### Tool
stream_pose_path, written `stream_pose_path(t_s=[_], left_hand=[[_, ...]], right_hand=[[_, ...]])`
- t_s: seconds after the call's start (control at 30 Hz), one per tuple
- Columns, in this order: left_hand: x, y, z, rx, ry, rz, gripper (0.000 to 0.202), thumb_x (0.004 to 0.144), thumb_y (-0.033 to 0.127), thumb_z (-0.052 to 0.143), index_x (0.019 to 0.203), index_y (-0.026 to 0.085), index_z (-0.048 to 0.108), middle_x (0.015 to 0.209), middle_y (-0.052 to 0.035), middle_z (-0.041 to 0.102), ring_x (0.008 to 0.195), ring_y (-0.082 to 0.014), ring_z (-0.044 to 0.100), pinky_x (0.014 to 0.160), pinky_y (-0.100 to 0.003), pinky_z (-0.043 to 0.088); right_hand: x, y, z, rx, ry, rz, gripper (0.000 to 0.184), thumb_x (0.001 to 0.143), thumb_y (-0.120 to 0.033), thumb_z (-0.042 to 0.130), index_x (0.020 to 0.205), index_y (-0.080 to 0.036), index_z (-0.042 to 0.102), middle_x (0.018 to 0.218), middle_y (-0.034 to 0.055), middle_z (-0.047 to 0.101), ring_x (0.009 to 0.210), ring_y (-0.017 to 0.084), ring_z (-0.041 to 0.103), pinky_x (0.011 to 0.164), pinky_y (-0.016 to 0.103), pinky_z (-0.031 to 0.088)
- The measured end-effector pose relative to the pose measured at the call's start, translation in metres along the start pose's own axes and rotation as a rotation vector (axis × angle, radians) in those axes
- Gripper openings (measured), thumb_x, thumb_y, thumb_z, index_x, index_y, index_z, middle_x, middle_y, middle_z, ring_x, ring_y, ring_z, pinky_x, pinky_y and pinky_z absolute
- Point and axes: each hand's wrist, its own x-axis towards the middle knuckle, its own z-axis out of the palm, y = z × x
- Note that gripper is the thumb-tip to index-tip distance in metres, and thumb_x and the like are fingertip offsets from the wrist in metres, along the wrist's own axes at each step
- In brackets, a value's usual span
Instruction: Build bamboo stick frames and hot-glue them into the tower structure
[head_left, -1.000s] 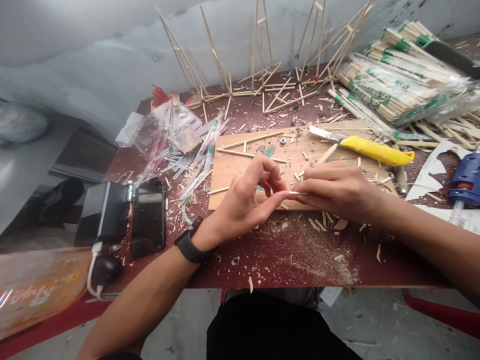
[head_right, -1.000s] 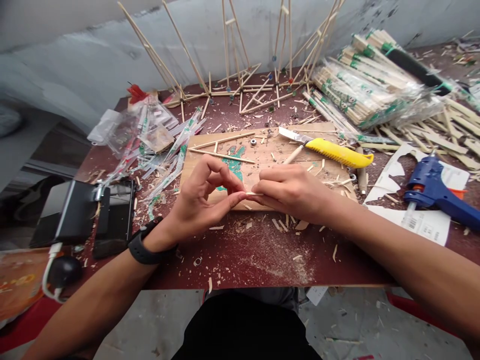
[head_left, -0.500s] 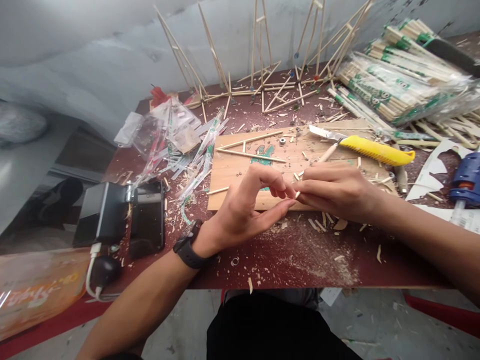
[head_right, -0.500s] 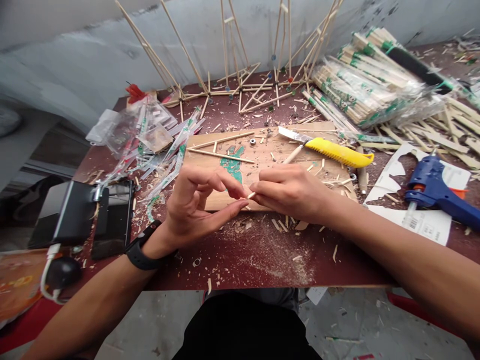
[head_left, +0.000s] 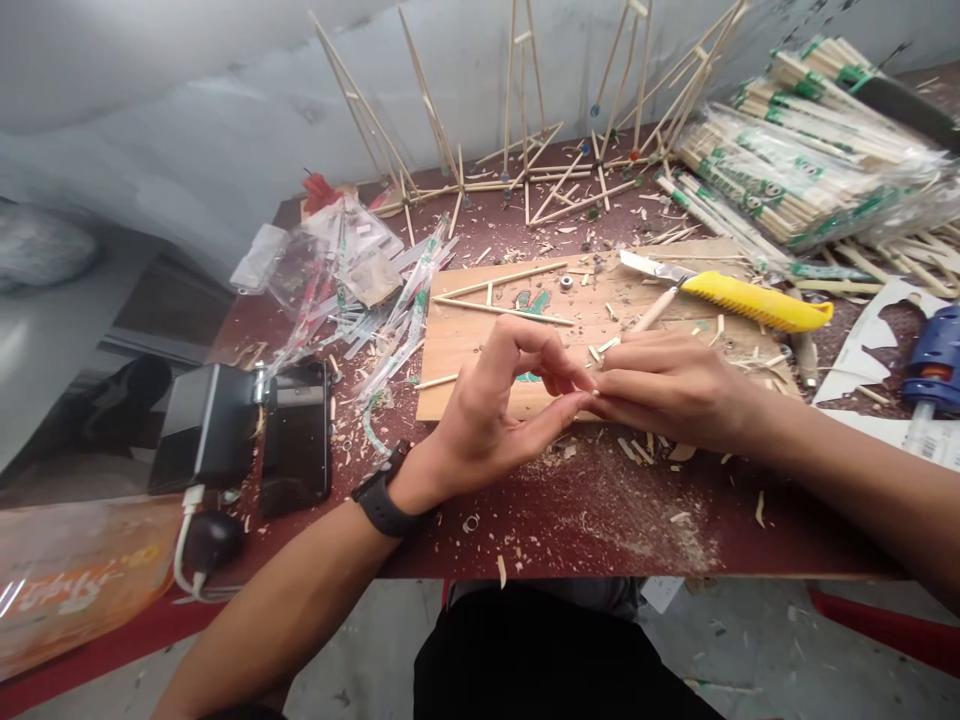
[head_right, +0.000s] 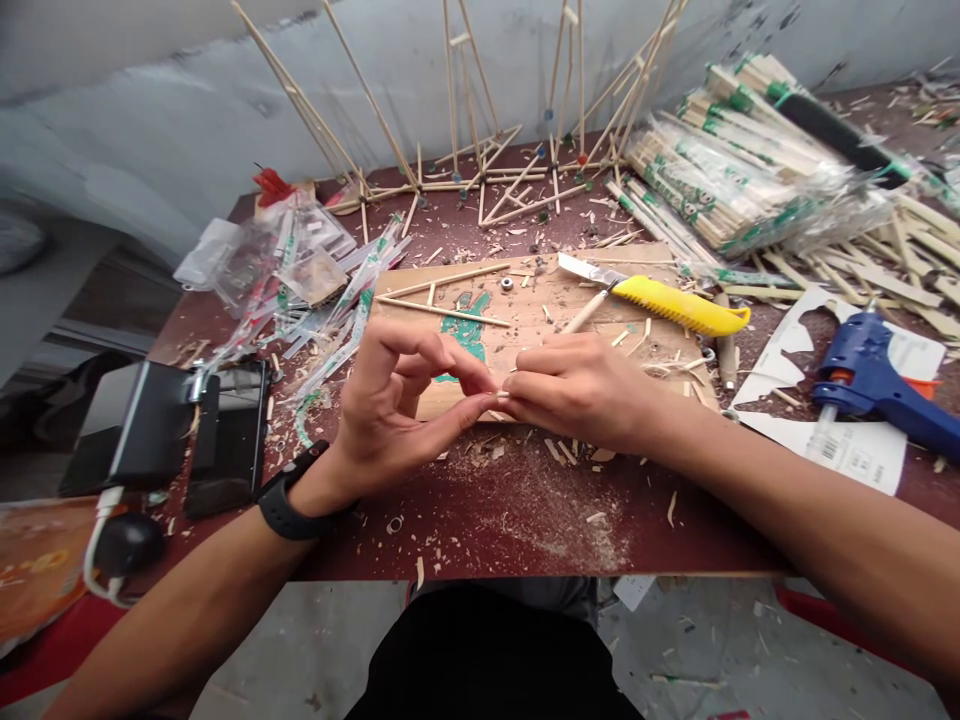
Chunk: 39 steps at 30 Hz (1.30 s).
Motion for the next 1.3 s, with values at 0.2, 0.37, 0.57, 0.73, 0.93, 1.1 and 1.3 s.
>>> stream_pose_path(t_s=[0.2, 0.37, 0.57, 0.73, 0.93, 1.1, 1.3], left_hand=[[0.000, 0.000, 0.004, -0.036, 0.009, -0.011, 0.047, 0.090, -0.001, 0.080, 0.117, 0.022, 0.049, 0.096, 0.0036, 0.071, 0.085, -0.0102, 0.079, 0.080, -0.023, 0.069], [-0.001, -0.001, 0.005, -0.025, 0.007, 0.038, 0.049, 0.090, -0.001, 0.080, 0.118, 0.023, 0.048, 0.097, 0.0028, 0.072, 0.091, -0.0116, 0.081, 0.086, -0.023, 0.069], [0.000, -0.003, 0.008, -0.041, 0.041, 0.079, 0.047, 0.089, -0.002, 0.076, 0.117, 0.025, 0.048, 0.095, 0.0041, 0.070, 0.089, -0.0115, 0.078, 0.089, -0.027, 0.068], [0.002, -0.001, 0.011, -0.129, 0.071, -0.049, 0.042, 0.090, 0.002, 0.072, 0.111, 0.027, 0.046, 0.095, 0.0054, 0.066, 0.088, -0.0095, 0.075, 0.085, -0.024, 0.067], [0.010, 0.001, 0.004, -0.444, 0.145, -0.529, 0.040, 0.091, 0.010, 0.072, 0.104, 0.026, 0.038, 0.088, 0.0079, 0.070, 0.074, -0.0091, 0.079, 0.075, -0.023, 0.068], [0.013, -0.003, -0.009, -0.688, 0.200, -0.769, 0.053, 0.076, 0.009, 0.083, 0.107, 0.024, 0.042, 0.086, 0.0079, 0.073, 0.073, -0.0083, 0.079, 0.076, -0.021, 0.066], [0.011, -0.005, -0.012, -0.771, 0.207, -0.830, 0.059, 0.071, 0.006, 0.088, 0.108, 0.022, 0.044, 0.087, 0.0026, 0.078, 0.081, -0.0112, 0.079, 0.082, -0.025, 0.066]], right_hand=[[0.000, -0.004, 0.001, -0.003, 0.004, 0.007, 0.038, 0.114, -0.019, 0.051, 0.076, -0.021, 0.052, 0.065, -0.0047, 0.045, 0.056, 0.011, 0.037, 0.057, 0.030, 0.033], [0.001, -0.008, 0.002, 0.013, 0.019, 0.020, 0.038, 0.114, -0.019, 0.051, 0.076, -0.023, 0.049, 0.064, -0.0041, 0.045, 0.055, 0.011, 0.036, 0.055, 0.032, 0.032], [0.002, -0.010, 0.001, 0.000, 0.039, 0.033, 0.042, 0.112, -0.020, 0.055, 0.072, -0.024, 0.045, 0.061, -0.0044, 0.044, 0.053, 0.011, 0.037, 0.053, 0.033, 0.031], [0.003, -0.011, 0.003, -0.009, 0.046, 0.039, 0.040, 0.110, -0.018, 0.057, 0.071, -0.023, 0.050, 0.061, -0.0041, 0.050, 0.053, 0.011, 0.040, 0.053, 0.031, 0.035], [0.002, -0.009, 0.005, -0.053, 0.065, 0.012, 0.037, 0.110, -0.025, 0.061, 0.073, -0.022, 0.061, 0.061, -0.0032, 0.056, 0.053, 0.011, 0.044, 0.053, 0.031, 0.037], [0.006, 0.000, -0.014, -0.129, 0.093, 0.090, 0.034, 0.105, -0.028, 0.069, 0.071, -0.024, 0.063, 0.063, -0.0017, 0.063, 0.055, 0.012, 0.054, 0.055, 0.030, 0.043], [0.011, -0.002, -0.061, -0.279, 0.220, 0.264, 0.016, 0.100, -0.019, 0.073, 0.085, -0.022, 0.069, 0.069, 0.0001, 0.066, 0.058, 0.011, 0.056, 0.056, 0.028, 0.044]])
